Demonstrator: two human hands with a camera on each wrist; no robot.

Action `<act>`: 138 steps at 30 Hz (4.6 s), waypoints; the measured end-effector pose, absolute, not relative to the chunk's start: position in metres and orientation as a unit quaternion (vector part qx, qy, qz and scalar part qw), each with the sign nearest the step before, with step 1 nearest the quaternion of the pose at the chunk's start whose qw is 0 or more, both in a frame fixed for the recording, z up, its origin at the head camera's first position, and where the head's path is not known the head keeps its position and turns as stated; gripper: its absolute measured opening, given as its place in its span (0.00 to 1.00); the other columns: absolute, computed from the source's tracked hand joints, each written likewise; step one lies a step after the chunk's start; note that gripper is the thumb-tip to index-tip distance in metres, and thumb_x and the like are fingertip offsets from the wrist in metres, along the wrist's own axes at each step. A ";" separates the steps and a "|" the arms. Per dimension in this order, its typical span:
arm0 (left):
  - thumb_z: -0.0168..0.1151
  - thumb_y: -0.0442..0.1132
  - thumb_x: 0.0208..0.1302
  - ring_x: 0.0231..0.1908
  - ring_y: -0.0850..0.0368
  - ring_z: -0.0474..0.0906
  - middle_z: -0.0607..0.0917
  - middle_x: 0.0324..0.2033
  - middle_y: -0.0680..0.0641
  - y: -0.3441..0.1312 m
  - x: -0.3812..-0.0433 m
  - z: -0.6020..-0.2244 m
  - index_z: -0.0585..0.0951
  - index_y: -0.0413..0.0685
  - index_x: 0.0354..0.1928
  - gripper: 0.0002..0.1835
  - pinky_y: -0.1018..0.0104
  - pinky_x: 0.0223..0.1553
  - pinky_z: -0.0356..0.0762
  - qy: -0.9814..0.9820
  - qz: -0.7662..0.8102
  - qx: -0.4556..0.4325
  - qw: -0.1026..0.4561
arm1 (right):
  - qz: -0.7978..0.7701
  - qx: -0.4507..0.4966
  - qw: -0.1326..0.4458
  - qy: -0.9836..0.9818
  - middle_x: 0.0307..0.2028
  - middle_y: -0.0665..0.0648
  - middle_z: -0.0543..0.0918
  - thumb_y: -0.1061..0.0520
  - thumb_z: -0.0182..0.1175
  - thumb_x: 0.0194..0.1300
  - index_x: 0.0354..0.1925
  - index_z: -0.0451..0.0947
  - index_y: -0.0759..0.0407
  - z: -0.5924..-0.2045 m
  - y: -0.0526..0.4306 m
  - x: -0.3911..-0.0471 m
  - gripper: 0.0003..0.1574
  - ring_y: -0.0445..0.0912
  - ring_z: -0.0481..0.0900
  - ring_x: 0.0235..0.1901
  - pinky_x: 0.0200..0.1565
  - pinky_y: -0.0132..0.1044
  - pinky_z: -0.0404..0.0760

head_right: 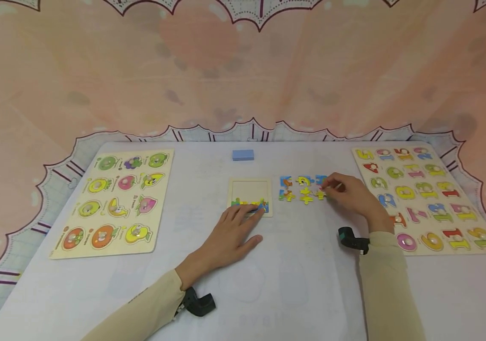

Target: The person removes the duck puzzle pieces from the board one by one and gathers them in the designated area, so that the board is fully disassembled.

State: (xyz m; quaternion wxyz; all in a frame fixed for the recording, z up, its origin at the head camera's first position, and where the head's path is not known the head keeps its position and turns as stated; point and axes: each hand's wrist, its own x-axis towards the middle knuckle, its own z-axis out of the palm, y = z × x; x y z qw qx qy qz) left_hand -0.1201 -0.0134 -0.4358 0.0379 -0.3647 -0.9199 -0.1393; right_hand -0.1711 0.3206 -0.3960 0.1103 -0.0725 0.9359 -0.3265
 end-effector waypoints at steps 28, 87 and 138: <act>0.55 0.49 0.67 0.62 0.54 0.66 0.70 0.62 0.50 -0.022 -0.138 -0.427 0.67 0.51 0.67 0.28 0.55 0.63 0.64 -0.903 -0.256 -0.346 0.006 | -0.302 -0.054 0.109 0.946 0.41 0.59 0.78 0.50 0.54 0.69 0.48 0.75 0.58 -0.399 0.321 -0.174 0.15 0.51 0.72 0.40 0.37 0.35 0.71; 0.57 0.67 0.56 0.72 0.48 0.53 0.63 0.70 0.45 -0.055 -0.167 -0.435 0.64 0.45 0.69 0.45 0.47 0.72 0.46 -0.949 -0.193 -0.246 0.038 | -0.325 -0.169 0.043 0.930 0.34 0.51 0.80 0.55 0.57 0.67 0.41 0.78 0.53 -0.411 0.225 -0.176 0.06 0.45 0.72 0.35 0.41 0.37 0.74; 0.53 0.62 0.59 0.73 0.50 0.50 0.59 0.72 0.49 -0.057 -0.167 -0.433 0.60 0.46 0.71 0.43 0.47 0.72 0.45 -0.955 -0.150 -0.257 0.012 | -0.320 -0.276 0.083 0.903 0.45 0.52 0.76 0.63 0.54 0.66 0.53 0.76 0.54 -0.408 0.163 -0.169 0.18 0.45 0.73 0.45 0.51 0.42 0.75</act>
